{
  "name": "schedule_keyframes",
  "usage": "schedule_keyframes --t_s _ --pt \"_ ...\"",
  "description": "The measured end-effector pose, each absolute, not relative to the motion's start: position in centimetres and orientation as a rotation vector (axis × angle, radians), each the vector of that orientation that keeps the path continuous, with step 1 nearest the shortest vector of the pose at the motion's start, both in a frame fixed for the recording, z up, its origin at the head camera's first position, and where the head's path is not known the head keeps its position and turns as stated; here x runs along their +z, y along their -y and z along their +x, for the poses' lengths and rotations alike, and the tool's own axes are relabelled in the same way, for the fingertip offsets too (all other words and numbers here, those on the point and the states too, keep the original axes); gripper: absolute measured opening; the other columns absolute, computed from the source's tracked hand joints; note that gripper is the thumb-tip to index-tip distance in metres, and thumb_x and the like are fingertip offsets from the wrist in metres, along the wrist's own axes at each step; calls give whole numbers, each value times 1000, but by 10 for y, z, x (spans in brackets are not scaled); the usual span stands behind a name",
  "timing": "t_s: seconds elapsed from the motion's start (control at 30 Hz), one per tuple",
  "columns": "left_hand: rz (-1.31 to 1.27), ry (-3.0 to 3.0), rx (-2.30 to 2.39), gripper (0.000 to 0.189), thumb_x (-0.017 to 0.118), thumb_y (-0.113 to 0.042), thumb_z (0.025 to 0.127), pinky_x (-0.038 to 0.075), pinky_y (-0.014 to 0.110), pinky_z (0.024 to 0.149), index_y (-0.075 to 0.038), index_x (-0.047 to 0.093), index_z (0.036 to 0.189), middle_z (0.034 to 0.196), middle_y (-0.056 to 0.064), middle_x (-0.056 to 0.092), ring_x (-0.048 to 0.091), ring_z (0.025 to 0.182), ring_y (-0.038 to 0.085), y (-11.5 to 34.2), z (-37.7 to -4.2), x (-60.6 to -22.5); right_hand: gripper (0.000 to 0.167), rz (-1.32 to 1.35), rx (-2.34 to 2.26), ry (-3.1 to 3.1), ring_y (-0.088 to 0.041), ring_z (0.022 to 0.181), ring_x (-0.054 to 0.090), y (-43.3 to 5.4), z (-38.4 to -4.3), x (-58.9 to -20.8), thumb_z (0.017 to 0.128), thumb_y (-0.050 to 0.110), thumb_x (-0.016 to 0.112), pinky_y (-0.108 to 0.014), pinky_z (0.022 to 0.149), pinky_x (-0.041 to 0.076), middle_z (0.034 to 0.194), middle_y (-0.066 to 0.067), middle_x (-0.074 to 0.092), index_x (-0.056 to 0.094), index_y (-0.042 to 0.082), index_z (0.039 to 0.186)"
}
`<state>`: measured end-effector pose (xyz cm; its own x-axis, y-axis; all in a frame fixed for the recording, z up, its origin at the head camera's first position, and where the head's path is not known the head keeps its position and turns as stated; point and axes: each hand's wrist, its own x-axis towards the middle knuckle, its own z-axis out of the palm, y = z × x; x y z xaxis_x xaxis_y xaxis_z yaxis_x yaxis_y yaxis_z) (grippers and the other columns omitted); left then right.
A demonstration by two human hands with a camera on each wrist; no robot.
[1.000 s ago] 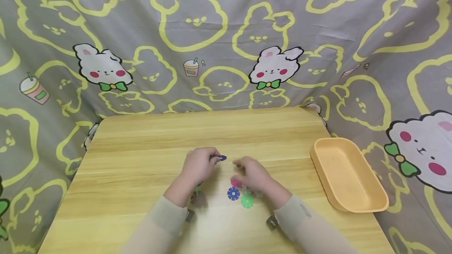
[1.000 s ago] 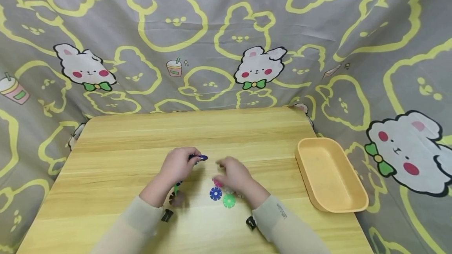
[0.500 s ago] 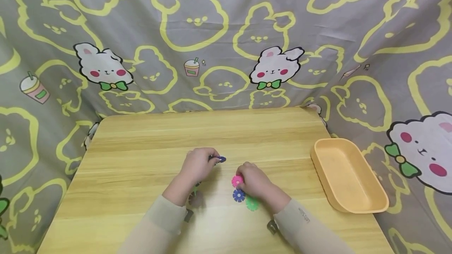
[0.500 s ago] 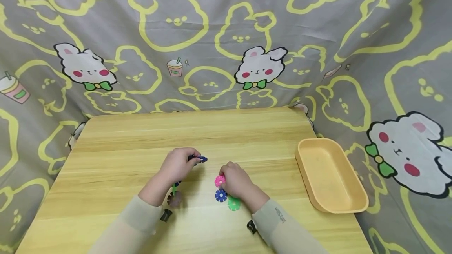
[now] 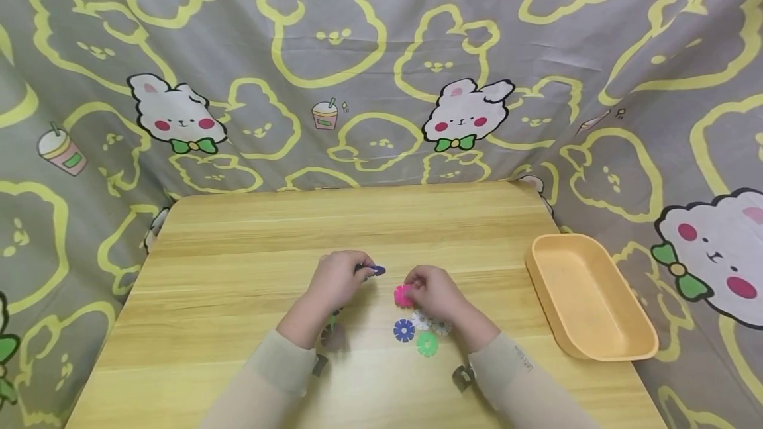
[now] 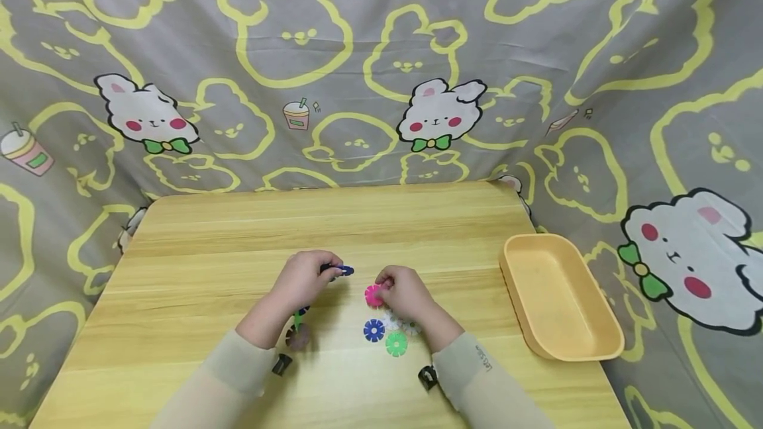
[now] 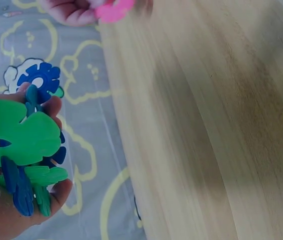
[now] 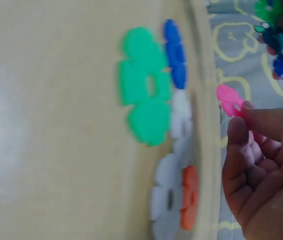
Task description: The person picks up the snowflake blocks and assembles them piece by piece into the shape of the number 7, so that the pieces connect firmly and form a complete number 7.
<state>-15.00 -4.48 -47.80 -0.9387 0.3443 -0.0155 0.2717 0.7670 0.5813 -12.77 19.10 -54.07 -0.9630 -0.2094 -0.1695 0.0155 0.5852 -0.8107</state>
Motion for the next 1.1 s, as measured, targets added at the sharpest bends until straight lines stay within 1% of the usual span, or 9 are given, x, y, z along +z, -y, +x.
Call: schedule_keyframes --t_s 0.1,0.17,0.27,0.37,0.53,0.83,0.9,1.0,1.1 --pt "509 -2829 917 6 75 -25 99 45 55 102 -20 79 98 91 -9 76 65 81 11 43 -150 -478 12 -41 -1512 -2485 -20 74 69 -192 -132 -535 91 2 79 -30 67 61 84 -3 71 75 1 103" --pt "514 -2825 926 6 75 -25 99 45 55 103 -20 79 98 90 -10 76 65 80 12 42 -149 -478 12 11 -1637 -2436 -24 75 73 -191 -134 -532 92 0 79 -32 68 63 84 -7 73 76 -3 103" --pt "523 -2835 919 6 76 -25 99 45 54 101 -20 79 97 90 -10 76 66 80 12 41 -148 -478 12 78 -1780 -2371 -25 75 74 -189 -136 -525 93 -2 76 -35 71 64 85 -10 75 75 -6 104" --pt "533 -2845 914 6 76 -25 99 44 53 100 -20 79 96 90 -10 77 68 82 12 41 -147 -479 13 102 -1853 -2319 -22 72 73 -187 -138 -520 94 -3 75 -36 70 65 87 -12 77 75 -8 105" --pt "559 -2851 930 5 76 -24 99 44 53 100 -20 79 97 91 -9 77 70 84 13 42 -147 -480 17 108 -1896 -2235 -17 67 71 -186 -139 -516 96 -2 74 -33 66 64 87 -15 77 73 -11 110" --pt "586 -2846 930 6 76 -24 99 42 56 104 -19 80 100 97 -8 78 72 89 15 41 -147 -479 21 109 -1922 -2131 -17 69 72 -185 -140 -511 98 0 72 -39 72 65 87 -15 76 71 -13 115" --pt "593 -2846 935 5 76 -23 99 42 55 105 -19 80 100 97 -8 78 72 89 14 40 -146 -479 21 104 -1920 -2121 -17 69 72 -184 -141 -510 98 -1 72 -37 71 65 87 -16 76 71 -13 115" --pt "598 -2860 949 4 76 -21 99 48 49 100 -19 79 99 98 -7 78 71 87 12 40 -145 -478 21 115 -1932 -2102 -16 68 71 -183 -141 -509 98 -1 72 -31 67 64 87 -16 76 70 -14 115" --pt "611 -2877 961 4 77 -21 99 51 47 95 -18 79 98 97 -7 77 70 85 12 39 -144 -479 20 124 -1953 -2078 -15 66 71 -182 -141 -508 98 -2 71 -28 64 62 86 -15 76 70 -15 114"
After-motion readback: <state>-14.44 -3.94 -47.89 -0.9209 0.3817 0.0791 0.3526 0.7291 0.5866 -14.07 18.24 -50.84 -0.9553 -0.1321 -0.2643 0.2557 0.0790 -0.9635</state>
